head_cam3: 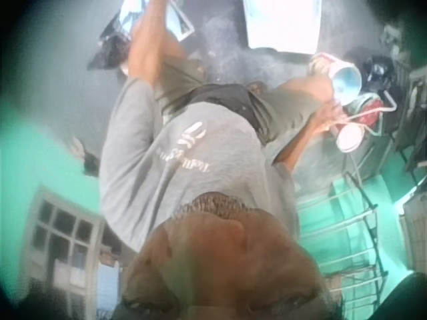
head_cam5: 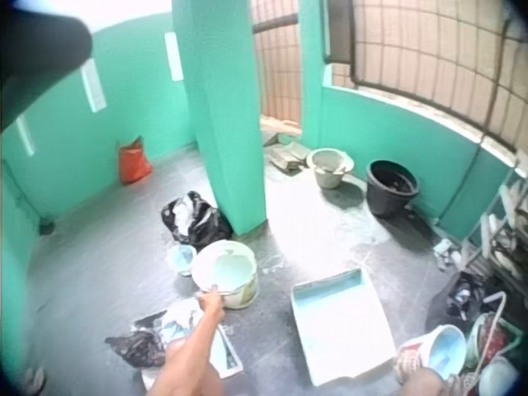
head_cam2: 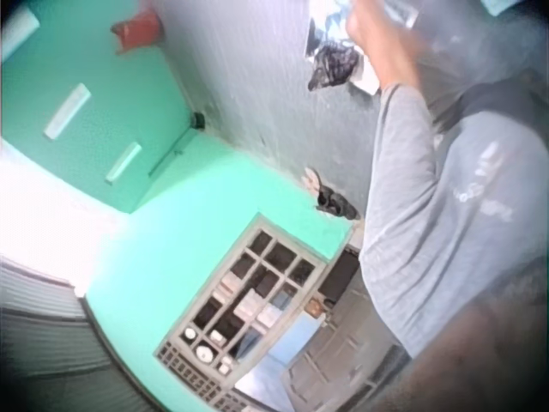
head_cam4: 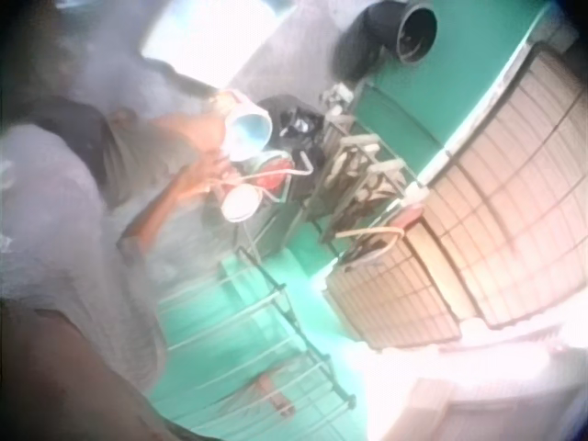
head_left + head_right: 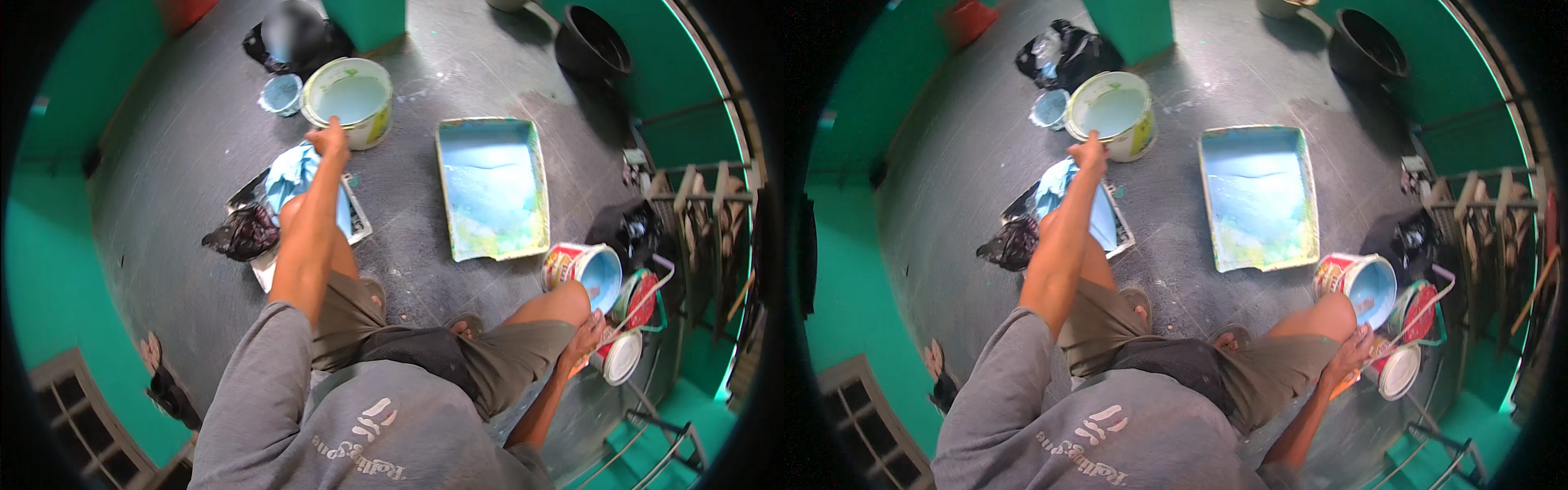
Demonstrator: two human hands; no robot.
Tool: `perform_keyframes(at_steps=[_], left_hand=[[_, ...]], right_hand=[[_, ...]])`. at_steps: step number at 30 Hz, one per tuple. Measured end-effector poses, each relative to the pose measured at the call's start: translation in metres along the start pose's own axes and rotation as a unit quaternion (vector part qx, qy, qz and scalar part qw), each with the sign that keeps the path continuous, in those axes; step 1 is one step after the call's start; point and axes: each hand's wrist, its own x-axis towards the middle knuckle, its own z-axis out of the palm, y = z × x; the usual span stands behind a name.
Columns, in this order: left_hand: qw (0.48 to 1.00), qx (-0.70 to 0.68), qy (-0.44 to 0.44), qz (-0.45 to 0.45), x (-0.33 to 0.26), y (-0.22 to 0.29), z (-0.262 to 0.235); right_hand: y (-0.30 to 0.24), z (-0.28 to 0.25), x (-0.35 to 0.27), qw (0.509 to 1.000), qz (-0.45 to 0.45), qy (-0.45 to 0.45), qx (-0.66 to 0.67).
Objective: The person sits on the floor and prepares paint for application. They pour paint from a bucket into a tray, use a putty knife to scrape and mix the paint, and then use a brush to stir the contents of a bucket.
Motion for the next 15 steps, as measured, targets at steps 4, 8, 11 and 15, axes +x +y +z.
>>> perform_keyframes(at_steps=[4, 8, 11, 15], left_hand=[[0.994, -0.019, -0.097, 0.053, 0.025, 0.008, -0.021], [0.975, 0.017, -0.194, 0.105, 0.068, -0.004, -0.029], [0.972, 0.001, -0.212, 0.101, 0.039, 0.002, -0.033], [0.957, -0.020, -0.280, 0.071, 0.058, -0.003, -0.043]], right_hand=[[0.002, 0.004, 0.000, 0.999, -0.002, -0.004, 0.033], [0.024, 0.017, 0.003, 0.998, -0.001, -0.001, 0.056], [0.021, 0.015, -0.004, 0.996, 0.006, 0.022, 0.088], [0.013, 0.028, 0.009, 0.998, 0.021, 0.043, 0.043]])
